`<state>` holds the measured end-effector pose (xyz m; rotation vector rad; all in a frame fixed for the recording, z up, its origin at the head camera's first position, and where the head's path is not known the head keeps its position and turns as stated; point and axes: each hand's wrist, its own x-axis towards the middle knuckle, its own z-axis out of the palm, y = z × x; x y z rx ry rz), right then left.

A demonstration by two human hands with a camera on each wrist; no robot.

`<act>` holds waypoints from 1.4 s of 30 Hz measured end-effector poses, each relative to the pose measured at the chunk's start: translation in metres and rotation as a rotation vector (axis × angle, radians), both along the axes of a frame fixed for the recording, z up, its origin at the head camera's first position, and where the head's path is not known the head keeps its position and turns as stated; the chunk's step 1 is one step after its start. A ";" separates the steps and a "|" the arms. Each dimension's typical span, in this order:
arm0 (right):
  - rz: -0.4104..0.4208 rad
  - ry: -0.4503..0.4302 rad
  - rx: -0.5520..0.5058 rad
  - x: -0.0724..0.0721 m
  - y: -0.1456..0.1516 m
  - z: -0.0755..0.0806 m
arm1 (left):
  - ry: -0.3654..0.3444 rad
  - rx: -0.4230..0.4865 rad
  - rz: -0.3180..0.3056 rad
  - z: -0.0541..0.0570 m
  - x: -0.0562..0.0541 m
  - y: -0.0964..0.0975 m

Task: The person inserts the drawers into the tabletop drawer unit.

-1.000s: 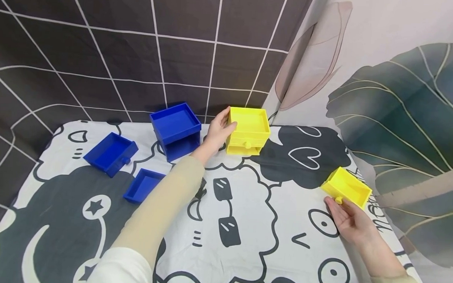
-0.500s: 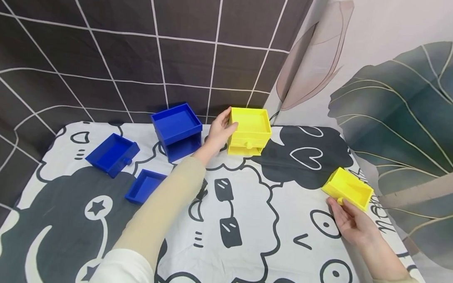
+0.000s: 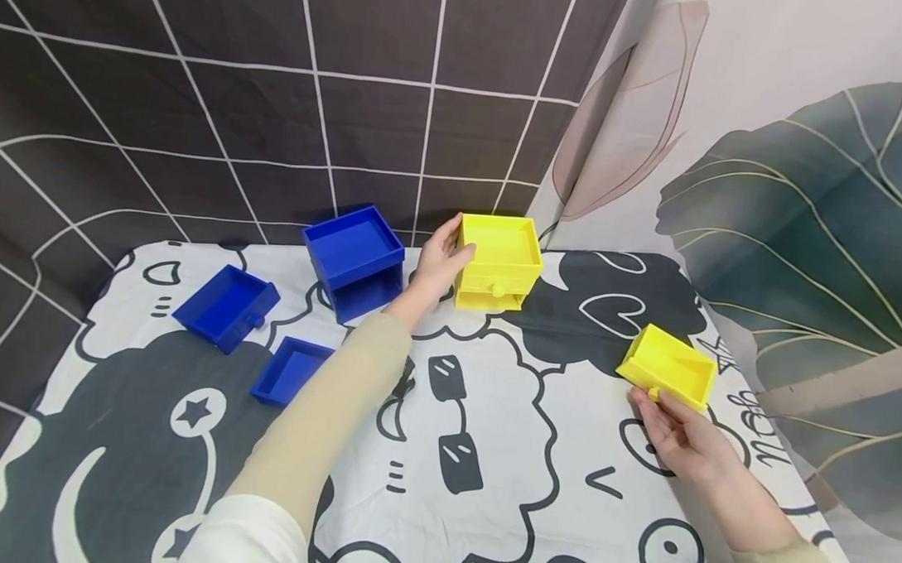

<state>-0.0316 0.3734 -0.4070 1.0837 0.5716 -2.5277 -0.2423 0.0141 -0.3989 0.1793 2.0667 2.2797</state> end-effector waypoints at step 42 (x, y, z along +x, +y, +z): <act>0.362 0.154 0.202 -0.029 -0.101 0.002 | -0.004 0.025 -0.003 0.002 0.003 0.001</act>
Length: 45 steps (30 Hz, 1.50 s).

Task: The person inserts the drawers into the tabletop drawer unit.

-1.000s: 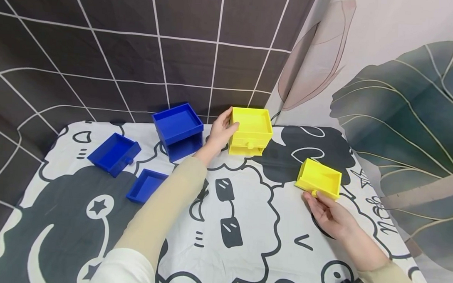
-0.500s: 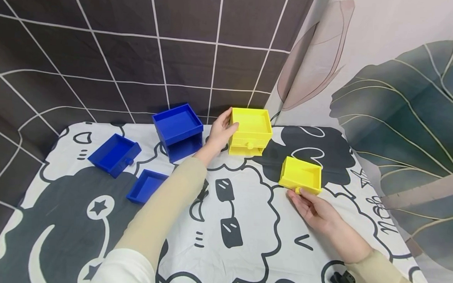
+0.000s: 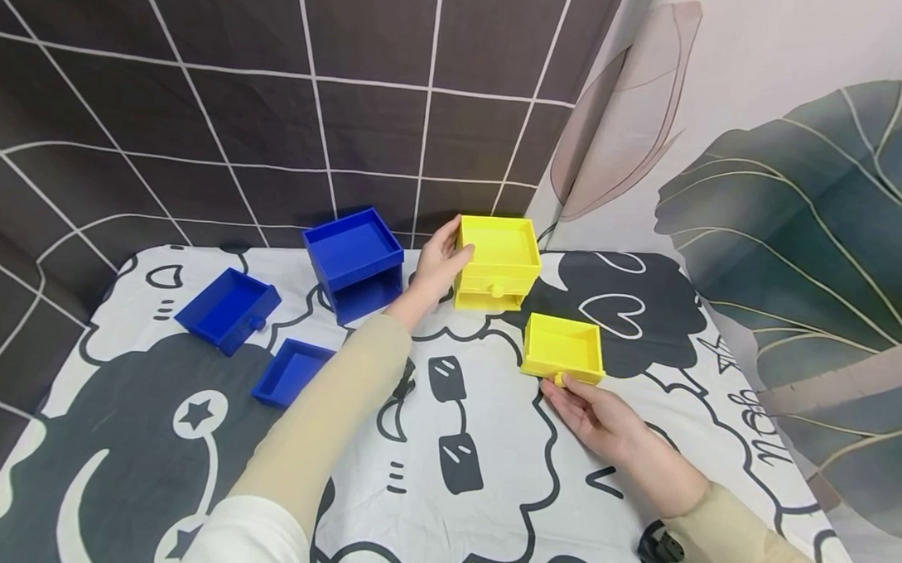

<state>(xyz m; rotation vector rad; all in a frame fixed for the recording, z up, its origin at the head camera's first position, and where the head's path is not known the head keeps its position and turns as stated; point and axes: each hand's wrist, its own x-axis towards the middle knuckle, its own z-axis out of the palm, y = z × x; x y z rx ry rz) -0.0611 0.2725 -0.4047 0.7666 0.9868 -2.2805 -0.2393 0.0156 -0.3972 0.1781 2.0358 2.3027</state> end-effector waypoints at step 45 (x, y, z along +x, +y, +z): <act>0.052 0.034 0.080 -0.040 -0.079 -0.010 | -0.001 -0.006 0.001 -0.001 0.000 0.000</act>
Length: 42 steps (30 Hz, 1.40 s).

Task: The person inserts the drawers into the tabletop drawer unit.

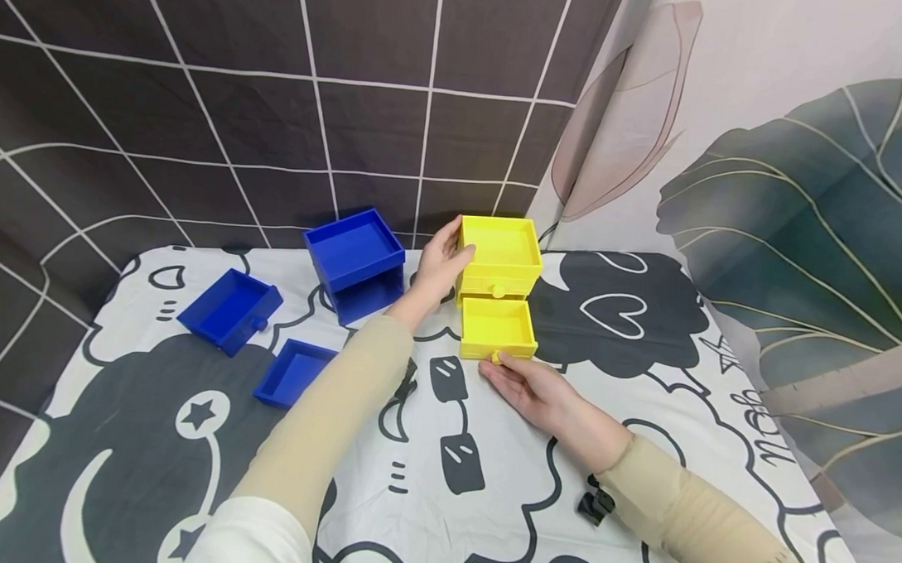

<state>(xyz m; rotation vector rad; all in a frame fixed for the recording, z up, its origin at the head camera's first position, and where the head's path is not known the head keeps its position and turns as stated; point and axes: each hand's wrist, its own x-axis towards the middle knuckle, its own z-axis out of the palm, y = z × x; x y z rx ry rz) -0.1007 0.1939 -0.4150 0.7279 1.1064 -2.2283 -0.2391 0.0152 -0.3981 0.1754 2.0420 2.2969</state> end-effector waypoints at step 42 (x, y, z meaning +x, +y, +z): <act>0.032 0.034 0.027 -0.023 -0.002 0.003 | -0.006 -0.015 0.009 -0.001 -0.001 0.001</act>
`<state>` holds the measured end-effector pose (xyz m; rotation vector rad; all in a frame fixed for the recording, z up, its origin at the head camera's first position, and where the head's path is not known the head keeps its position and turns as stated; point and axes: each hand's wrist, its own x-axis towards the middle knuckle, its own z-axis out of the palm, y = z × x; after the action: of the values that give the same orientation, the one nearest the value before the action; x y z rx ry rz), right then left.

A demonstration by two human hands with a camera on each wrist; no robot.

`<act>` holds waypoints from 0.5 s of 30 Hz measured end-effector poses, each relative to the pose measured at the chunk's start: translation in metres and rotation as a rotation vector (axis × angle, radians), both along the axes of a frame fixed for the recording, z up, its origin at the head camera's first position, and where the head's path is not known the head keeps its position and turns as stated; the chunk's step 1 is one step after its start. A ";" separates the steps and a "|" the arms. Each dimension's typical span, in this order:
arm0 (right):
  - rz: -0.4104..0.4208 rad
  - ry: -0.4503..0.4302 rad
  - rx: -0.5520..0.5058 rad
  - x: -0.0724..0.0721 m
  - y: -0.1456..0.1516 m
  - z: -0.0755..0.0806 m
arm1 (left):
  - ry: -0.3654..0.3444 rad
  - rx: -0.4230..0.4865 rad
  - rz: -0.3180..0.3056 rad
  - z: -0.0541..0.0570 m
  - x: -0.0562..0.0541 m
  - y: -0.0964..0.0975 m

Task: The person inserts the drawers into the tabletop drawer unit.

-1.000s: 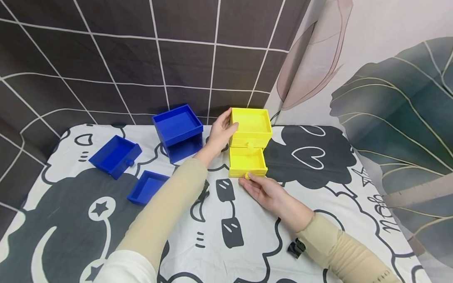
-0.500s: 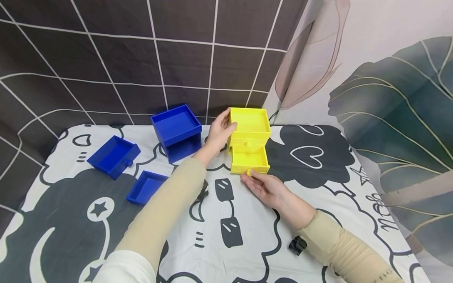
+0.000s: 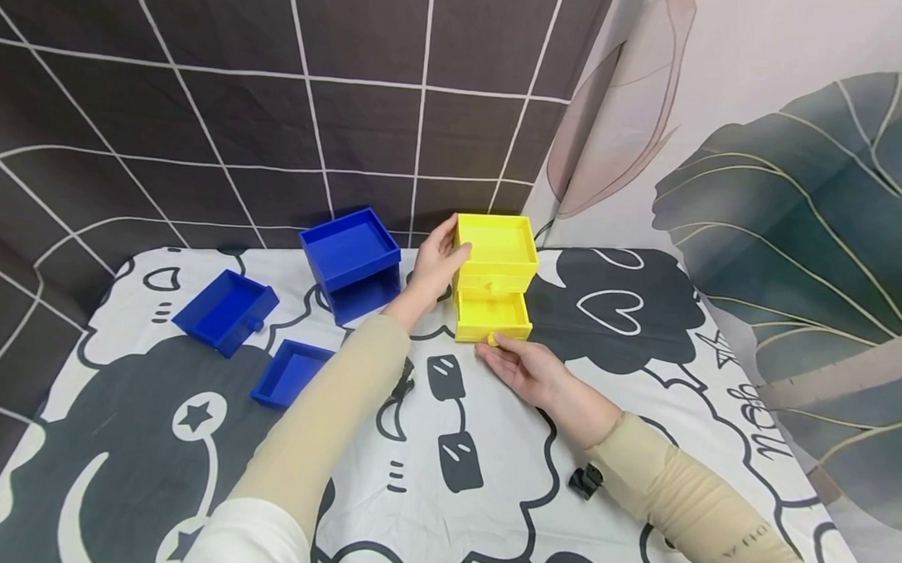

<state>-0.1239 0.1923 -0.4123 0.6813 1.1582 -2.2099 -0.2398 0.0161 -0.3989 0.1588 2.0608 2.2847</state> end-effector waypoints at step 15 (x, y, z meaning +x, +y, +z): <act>-0.066 -0.005 -0.010 -0.009 -0.006 -0.002 | -0.007 0.000 0.000 0.000 0.000 0.000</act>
<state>-0.1325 0.1859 -0.4144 0.7302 1.1360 -2.2662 -0.2400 0.0166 -0.3988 0.1500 2.0573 2.2823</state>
